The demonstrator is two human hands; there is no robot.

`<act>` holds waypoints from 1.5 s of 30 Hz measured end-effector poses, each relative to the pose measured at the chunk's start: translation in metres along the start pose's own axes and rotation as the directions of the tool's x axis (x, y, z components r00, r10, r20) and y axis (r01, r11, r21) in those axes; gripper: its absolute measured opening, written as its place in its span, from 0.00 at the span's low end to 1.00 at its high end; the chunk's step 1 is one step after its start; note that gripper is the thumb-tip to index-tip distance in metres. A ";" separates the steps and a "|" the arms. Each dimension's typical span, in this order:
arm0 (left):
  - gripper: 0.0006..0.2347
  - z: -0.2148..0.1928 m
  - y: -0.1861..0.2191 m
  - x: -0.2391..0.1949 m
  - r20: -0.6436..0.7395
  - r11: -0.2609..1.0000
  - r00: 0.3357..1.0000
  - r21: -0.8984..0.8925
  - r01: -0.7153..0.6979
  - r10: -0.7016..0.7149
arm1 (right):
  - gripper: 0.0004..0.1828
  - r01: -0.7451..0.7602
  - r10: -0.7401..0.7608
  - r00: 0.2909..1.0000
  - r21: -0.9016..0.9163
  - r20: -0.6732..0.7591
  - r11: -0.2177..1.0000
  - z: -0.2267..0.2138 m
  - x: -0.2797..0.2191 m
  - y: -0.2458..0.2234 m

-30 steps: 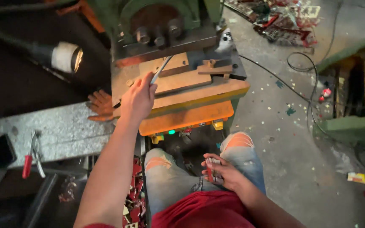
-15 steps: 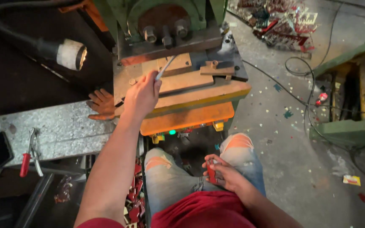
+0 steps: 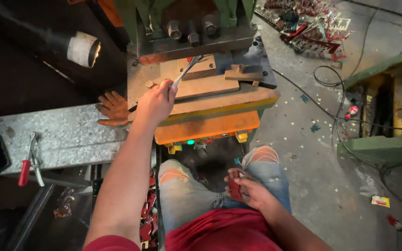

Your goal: Operating a metal press machine and using a rod to clear or adjust parts

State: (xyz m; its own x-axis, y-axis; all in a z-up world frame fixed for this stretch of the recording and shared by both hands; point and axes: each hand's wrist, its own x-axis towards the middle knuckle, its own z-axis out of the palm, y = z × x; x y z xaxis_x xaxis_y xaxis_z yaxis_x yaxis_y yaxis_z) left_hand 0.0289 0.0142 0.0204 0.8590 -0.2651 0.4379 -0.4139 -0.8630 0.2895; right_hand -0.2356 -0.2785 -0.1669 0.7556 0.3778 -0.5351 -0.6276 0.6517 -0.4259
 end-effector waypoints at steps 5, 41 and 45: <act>0.19 0.026 -0.005 0.011 0.310 0.894 0.897 -0.219 0.390 -0.315 | 0.24 0.009 -0.016 0.998 0.101 0.065 0.995 -0.013 0.009 0.001; 0.18 -0.060 -0.027 -0.481 0.120 0.191 0.227 -0.254 0.948 -0.967 | 0.29 0.063 -0.087 0.916 0.075 0.391 0.995 0.103 -0.014 -0.033; 0.16 -0.046 0.019 -0.416 0.338 0.521 0.646 -0.393 0.757 -0.684 | 0.28 0.079 -0.099 0.914 0.066 0.394 0.995 0.092 -0.007 -0.043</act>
State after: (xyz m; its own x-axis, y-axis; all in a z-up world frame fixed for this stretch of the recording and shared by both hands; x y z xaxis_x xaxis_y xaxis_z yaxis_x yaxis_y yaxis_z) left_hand -0.3498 0.1278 -0.1172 0.9403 0.2736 -0.2026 0.3163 -0.4818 0.8172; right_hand -0.1963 -0.2488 -0.0775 0.8264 0.5402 -0.1591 -0.5520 0.7215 -0.4179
